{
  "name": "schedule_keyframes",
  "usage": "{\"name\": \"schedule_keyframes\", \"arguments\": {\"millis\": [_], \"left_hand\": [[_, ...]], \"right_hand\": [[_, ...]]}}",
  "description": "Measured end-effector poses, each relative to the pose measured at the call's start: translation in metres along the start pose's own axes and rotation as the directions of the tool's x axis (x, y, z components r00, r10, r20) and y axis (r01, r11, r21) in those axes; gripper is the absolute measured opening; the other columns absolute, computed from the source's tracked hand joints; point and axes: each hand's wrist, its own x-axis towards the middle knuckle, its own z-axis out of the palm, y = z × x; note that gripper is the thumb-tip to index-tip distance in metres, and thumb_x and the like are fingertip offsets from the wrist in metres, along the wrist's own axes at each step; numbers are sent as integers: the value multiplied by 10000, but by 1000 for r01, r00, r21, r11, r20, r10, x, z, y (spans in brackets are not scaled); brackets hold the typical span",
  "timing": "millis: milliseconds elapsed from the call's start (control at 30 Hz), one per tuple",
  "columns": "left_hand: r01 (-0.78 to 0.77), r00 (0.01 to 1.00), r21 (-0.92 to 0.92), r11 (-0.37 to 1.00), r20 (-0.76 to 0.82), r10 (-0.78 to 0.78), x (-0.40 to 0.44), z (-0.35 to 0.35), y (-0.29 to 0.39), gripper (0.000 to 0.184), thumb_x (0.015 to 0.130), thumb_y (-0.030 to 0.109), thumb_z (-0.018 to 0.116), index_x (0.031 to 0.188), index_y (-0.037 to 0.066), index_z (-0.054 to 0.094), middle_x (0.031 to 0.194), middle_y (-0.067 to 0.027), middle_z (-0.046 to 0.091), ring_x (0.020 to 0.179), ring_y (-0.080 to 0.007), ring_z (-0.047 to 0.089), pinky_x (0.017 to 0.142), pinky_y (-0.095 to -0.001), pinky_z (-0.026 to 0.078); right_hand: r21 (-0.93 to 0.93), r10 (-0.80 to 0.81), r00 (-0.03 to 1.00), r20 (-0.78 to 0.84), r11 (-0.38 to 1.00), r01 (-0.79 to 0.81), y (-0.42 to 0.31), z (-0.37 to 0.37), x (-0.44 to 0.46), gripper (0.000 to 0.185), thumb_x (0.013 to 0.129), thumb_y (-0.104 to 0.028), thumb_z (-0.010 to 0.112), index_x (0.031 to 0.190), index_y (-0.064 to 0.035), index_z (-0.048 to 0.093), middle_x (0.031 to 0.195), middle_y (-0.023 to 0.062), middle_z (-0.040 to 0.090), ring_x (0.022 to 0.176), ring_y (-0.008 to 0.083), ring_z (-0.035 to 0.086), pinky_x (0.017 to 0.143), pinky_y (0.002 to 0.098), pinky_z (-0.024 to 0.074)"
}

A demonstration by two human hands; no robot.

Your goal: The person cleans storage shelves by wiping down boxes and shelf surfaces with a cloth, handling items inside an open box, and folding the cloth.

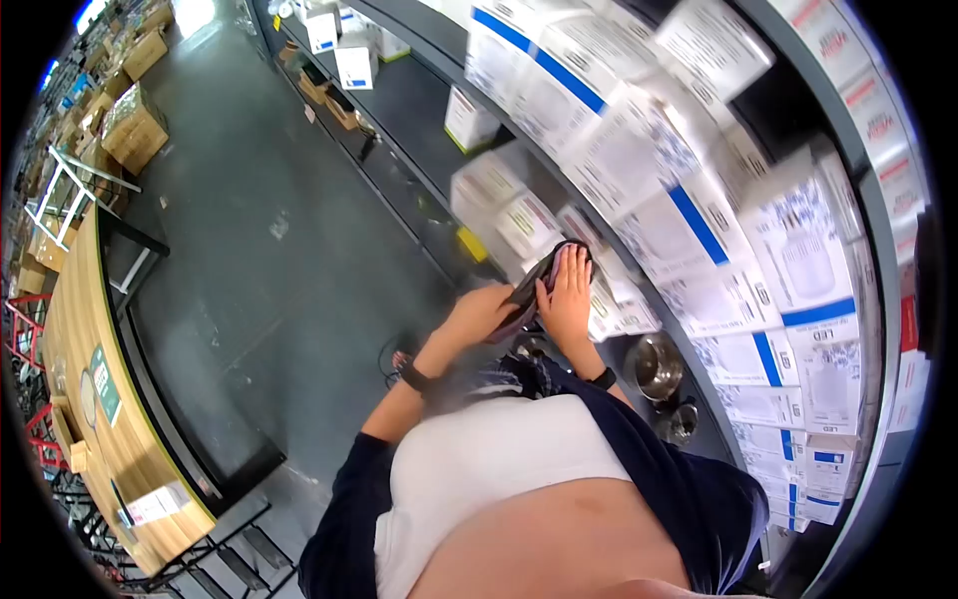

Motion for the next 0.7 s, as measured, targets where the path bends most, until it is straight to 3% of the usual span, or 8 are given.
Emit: {"name": "schedule_keyframes", "arguments": {"millis": [33,133,233,300,367,567,633,700], "left_hand": [[30,1000,16,999,8,-30,-3,-18,-10,245,804,167,504,1003,28,541,938,-178,558,868,-359,518,742,-395,417],[138,990,65,988,-40,-135,-12,-70,-28,230,807,157,500,996,29,534,941,-176,553,875,-361,514,737,-388,419],[190,976,60,980,-121,-181,-11,-107,-35,222,812,142,492,1001,31,524,958,-172,545,887,-364,508,741,-386,420],[190,978,73,979,-103,-182,0,-126,-46,215,815,135,486,999,29,517,964,-169,539,885,-367,504,744,-391,418],[21,971,-3,1000,-236,-22,16,-141,-60,163,809,153,516,911,26,524,841,-158,528,789,-353,518,662,-410,410],[-42,982,141,989,-175,66,100,-198,-97,182,802,184,520,830,6,497,823,-166,529,759,-363,529,652,-427,422],[60,998,245,968,-36,-53,133,-222,-106,197,820,185,464,907,23,536,889,-181,554,817,-378,519,707,-425,421],[48,998,249,967,-55,-35,161,-238,-124,199,819,191,461,887,21,537,872,-182,554,808,-379,520,690,-430,423]], "right_hand": [[4,-3,1000,-17,1000,3,-14,12,12,650,800,-271,528,1266,108,280,1317,260,298,1262,363,239,1047,441,170],[161,-52,998,33,986,46,-58,36,50,673,808,-259,533,1278,119,234,1348,248,251,1279,376,183,1052,441,143],[202,-61,997,38,978,52,-88,50,85,681,811,-262,535,1275,128,224,1346,257,244,1277,379,186,1051,443,140],[225,-58,998,14,973,54,-99,61,106,683,809,-252,540,1272,134,220,1341,270,241,1276,389,179,1050,445,139],[209,-60,996,-67,975,73,-104,71,128,661,794,-254,547,1236,154,275,1303,291,292,1260,407,212,1043,445,173],[207,-41,986,-164,976,75,-114,106,214,580,815,-161,526,1225,165,276,1284,317,292,1249,427,222,1037,445,197],[115,-39,977,-207,991,64,-113,121,250,551,818,-123,513,1223,168,277,1283,318,291,1250,423,222,1039,446,195],[108,-30,970,-242,992,58,-117,132,287,531,823,-112,493,1233,149,280,1300,294,288,1255,406,224,1041,459,182]]}}
